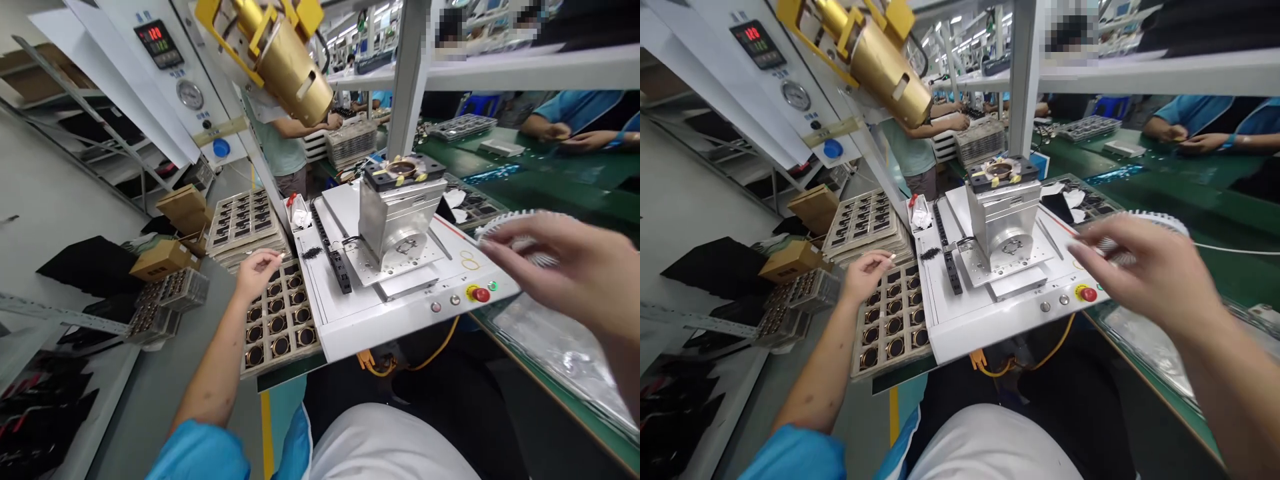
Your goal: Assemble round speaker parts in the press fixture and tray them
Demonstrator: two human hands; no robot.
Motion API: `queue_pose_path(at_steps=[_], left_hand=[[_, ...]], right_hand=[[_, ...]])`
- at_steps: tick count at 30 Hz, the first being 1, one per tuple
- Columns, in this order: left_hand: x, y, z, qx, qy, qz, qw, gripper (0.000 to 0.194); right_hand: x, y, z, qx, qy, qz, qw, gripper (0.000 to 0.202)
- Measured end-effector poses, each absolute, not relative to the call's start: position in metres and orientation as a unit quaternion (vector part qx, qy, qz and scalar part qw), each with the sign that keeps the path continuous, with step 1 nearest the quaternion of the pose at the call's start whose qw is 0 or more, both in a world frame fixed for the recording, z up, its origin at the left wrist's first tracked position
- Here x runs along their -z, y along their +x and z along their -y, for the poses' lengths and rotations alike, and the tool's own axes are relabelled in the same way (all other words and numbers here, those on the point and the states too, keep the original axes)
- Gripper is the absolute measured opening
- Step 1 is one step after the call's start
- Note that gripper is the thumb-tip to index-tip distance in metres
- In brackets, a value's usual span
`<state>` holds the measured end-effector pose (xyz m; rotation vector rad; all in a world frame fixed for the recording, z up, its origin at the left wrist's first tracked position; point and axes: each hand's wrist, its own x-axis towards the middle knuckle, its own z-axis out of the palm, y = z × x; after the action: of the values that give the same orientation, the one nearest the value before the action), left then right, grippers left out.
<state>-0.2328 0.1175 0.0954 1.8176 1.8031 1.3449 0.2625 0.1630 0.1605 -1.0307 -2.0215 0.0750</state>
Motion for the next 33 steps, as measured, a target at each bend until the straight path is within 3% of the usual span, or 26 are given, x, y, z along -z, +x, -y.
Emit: queue_pose_path(at_steps=[3, 8, 10, 13, 15, 19, 24, 29, 33], left_hand=[[-0.127, -0.182, -0.134, -0.518, 0.666, -0.529, 0.089, 0.034], [-0.177, -0.126, -0.153, -0.567, 0.707, -0.418, 0.066, 0.028], [-0.195, -0.112, -0.161, -0.561, 0.723, -0.398, 0.058, 0.026], [-0.221, -0.087, -0.182, -0.545, 0.749, -0.376, 0.030, 0.020], [-0.235, -0.067, -0.200, -0.529, 0.763, -0.372, 0.006, 0.016], [-0.253, -0.032, -0.235, -0.444, 0.809, -0.385, -0.004, 0.017], [-0.254, -0.026, -0.241, -0.317, 0.867, -0.383, 0.032, 0.035], [-0.242, -0.039, -0.235, -0.262, 0.890, -0.374, -0.007, 0.080], [-0.237, -0.042, -0.229, -0.293, 0.880, -0.371, 0.046, 0.083]], right_hand=[[-0.216, 0.212, -0.219, 0.009, -0.329, 0.836, 0.439, 0.029], [-0.273, 0.171, -0.286, -0.056, -0.327, 0.910, 0.248, 0.022], [-0.280, 0.170, -0.297, -0.086, -0.316, 0.922, 0.209, 0.018], [-0.281, 0.172, -0.299, -0.124, -0.296, 0.916, 0.242, 0.018], [-0.275, 0.174, -0.294, -0.155, -0.295, 0.884, 0.327, 0.022], [-0.254, 0.190, -0.271, -0.229, -0.294, 0.779, 0.504, 0.025], [-0.201, 0.242, -0.215, -0.309, -0.348, 0.690, 0.554, 0.034], [-0.107, 0.301, -0.167, -0.393, -0.555, 0.572, 0.458, 0.062], [-0.039, 0.316, -0.153, -0.403, -0.644, 0.563, 0.325, 0.089]])
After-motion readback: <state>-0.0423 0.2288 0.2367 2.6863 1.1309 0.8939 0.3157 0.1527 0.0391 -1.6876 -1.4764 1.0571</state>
